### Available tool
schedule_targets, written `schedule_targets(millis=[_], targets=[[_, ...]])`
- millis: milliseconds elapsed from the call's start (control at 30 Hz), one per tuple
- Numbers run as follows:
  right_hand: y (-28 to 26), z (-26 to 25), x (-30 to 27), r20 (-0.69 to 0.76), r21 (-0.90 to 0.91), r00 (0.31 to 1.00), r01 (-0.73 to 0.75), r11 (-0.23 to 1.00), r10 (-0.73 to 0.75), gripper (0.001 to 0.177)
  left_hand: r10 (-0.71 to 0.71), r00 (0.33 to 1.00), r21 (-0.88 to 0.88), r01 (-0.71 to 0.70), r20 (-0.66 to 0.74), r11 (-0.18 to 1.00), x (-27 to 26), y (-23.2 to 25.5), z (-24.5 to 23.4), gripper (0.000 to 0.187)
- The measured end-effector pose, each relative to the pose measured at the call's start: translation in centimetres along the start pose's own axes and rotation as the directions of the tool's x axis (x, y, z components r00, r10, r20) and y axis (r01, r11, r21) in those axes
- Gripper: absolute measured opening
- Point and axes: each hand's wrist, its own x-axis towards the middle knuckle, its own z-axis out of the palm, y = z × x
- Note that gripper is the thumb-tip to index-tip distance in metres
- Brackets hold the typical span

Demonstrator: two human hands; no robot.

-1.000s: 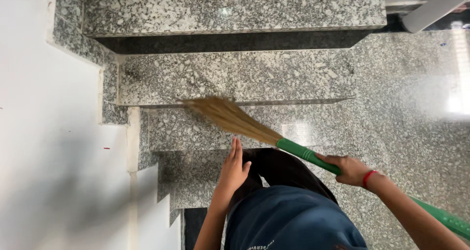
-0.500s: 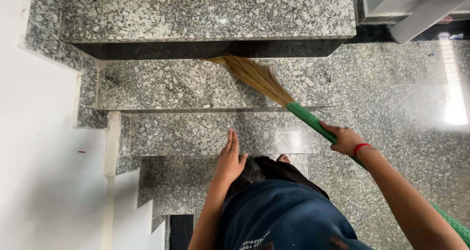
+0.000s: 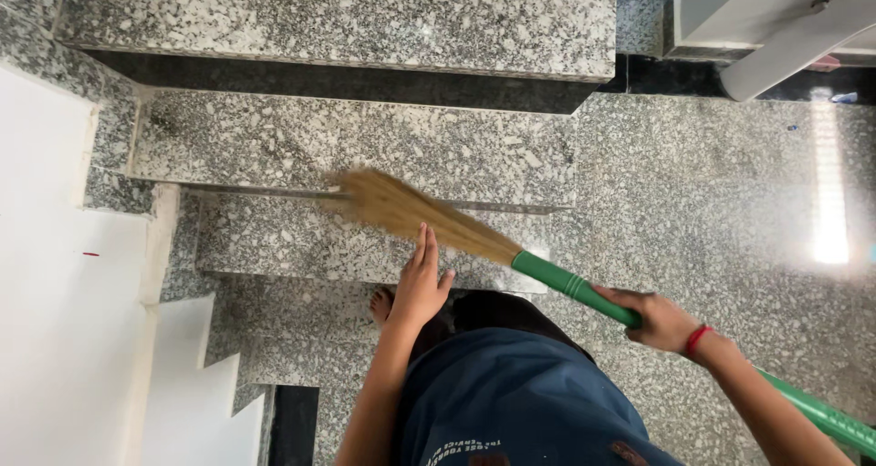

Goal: The person sweeps the granite steps and landing of a staircase using a broom.

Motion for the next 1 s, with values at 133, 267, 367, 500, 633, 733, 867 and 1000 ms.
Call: schedule_targets(millis=[133, 267, 367, 500, 633, 733, 867, 1000], targets=[[3.8, -2.9, 2.8, -0.068, -0.014, 0.973, -0.223, 0.975, 0.222, 0.103, -0.041, 0.999, 0.032, 0.040, 0.023, 0.999, 0.1, 0.8, 1.2, 0.090], [4.8, -4.8, 6.6, -0.009, -0.143, 0.908, -0.415, 0.899, 0.418, 0.103, -0.038, 0.998, 0.089, 0.033, 0.057, 0.995, 0.6, 2.0, 2.1, 0.090], [5.3, -3.3, 6.8, 0.007, -0.160, 0.954, -0.295, 0.942, 0.300, 0.099, -0.051, 0.997, 0.117, 0.043, 0.063, 0.992, 0.7, 3.0, 2.6, 0.090], [6.0, 0.5, 3.4, 0.047, -0.246, 0.981, -0.173, 0.954, 0.190, 0.100, -0.055, 0.996, 0.147, 0.044, 0.072, 0.988, 1.2, 3.7, 3.1, 0.091], [5.6, 2.3, -1.5, 0.186, -0.214, 0.961, -0.164, 0.963, 0.205, 0.096, -0.027, 0.996, 0.143, 0.014, 0.087, 0.990, 1.8, 3.9, 3.4, 0.091], [6.5, 1.0, -5.3, 0.186, -0.192, 0.968, -0.135, 0.972, 0.171, 0.101, -0.052, 0.991, 0.153, 0.033, 0.127, 0.988, 2.1, 4.2, 3.3, 0.090], [9.2, -1.2, -7.8, 0.151, -0.089, 0.925, -0.338, 0.937, 0.348, 0.087, -0.010, 0.990, 0.174, -0.014, 0.139, 0.985, 2.3, 4.1, 3.4, 0.089], [11.6, -2.8, -5.2, -0.076, 0.037, 0.933, -0.349, 0.936, 0.351, 0.105, -0.030, 0.983, 0.201, -0.007, 0.183, 0.980, 2.2, 4.1, 3.6, 0.088]])
